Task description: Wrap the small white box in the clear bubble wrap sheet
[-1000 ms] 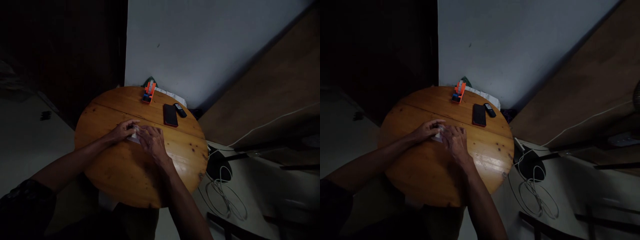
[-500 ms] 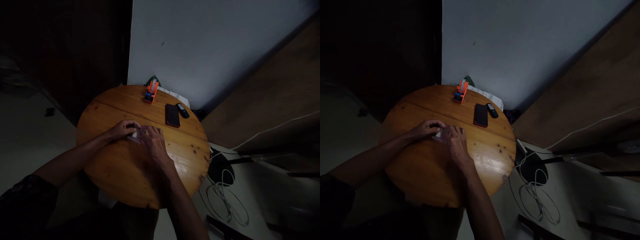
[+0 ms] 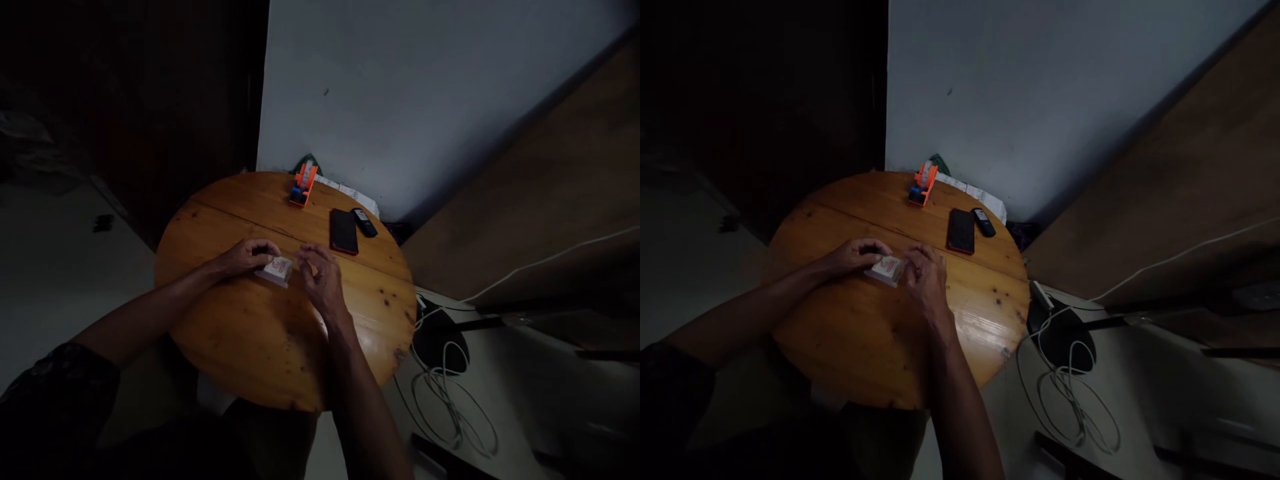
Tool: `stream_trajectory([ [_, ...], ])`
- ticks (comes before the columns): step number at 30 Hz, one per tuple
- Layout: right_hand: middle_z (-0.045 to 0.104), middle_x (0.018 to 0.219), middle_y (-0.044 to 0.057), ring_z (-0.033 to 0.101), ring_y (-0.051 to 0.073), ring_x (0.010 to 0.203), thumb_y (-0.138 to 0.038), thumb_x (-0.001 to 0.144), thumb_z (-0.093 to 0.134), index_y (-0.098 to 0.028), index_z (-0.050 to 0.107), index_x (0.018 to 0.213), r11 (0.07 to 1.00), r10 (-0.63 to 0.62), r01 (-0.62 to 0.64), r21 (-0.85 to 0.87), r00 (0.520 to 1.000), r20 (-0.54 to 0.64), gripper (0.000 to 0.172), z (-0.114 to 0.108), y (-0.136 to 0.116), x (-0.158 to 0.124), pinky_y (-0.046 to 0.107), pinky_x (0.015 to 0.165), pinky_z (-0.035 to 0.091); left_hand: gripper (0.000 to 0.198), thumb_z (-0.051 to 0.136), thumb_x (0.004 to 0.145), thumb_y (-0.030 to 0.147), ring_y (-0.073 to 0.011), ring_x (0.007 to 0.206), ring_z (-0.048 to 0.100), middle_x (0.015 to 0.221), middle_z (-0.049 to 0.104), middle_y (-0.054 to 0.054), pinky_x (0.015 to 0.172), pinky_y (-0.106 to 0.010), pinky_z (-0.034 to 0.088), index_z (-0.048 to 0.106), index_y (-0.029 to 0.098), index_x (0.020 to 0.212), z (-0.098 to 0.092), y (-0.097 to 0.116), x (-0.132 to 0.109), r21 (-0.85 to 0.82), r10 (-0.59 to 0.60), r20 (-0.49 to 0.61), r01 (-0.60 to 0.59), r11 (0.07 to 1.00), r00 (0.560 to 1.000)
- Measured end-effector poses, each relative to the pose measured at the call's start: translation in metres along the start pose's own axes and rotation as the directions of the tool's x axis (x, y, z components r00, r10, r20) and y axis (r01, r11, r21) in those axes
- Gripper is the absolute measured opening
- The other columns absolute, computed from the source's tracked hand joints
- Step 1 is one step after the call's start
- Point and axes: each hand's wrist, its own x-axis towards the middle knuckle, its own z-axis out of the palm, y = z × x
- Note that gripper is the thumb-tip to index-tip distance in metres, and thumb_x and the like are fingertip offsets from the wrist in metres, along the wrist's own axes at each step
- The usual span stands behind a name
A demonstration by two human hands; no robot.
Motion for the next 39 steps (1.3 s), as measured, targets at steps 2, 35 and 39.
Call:
stream_trajectory([
  [2, 0.069, 0.123, 0.01, 0.061, 0.026, 0.115, -0.009, 0.088, 0.049, -0.024, 0.077, 0.11, 0.998, -0.018, 0.023, -0.061, 0.997, 0.08, 0.039, 0.004, -0.004, -0.002, 0.042, 0.095, 0.046, 0.033, 0.069, 0.078, 0.042, -0.0173, 0.082, 0.062, 0.091, 0.07, -0.004, 0.071, -0.027, 0.049, 0.072, 0.016, 0.097, 0.0, 0.0, 0.0, 0.002, 0.018, 0.003, -0.018, 1.0, 1.0],
  [35, 0.065, 0.13, 0.01, 0.054, 0.028, 0.11, -0.01, 0.095, 0.049, -0.03, 0.075, 0.118, 0.935, -0.176, 0.255, -0.246, 0.937, 0.302, 0.04, 0.006, -0.024, -0.005, 0.041, 0.086, 0.038, 0.035, 0.073, 0.076, 0.043, -0.0158, 0.081, 0.061, 0.091, 0.069, -0.004, 0.072, -0.028, 0.051, 0.073, 0.017, 0.099, -0.004, -0.007, 0.001, 0.002, 0.02, -0.019, -0.02, 1.0, 1.0],
  [39, 0.065, 0.131, 0.008, 0.054, 0.027, 0.111, -0.008, 0.092, 0.053, -0.03, 0.076, 0.116, 0.938, -0.216, 0.285, -0.197, 0.926, 0.309, 0.04, 0.005, -0.022, -0.004, 0.041, 0.089, 0.038, 0.036, 0.073, 0.076, 0.043, -0.0174, 0.085, 0.063, 0.094, 0.071, -0.005, 0.075, -0.029, 0.051, 0.073, 0.017, 0.1, -0.004, -0.004, 0.0, -0.009, 0.01, -0.027, -0.01, 1.0, 1.0],
])
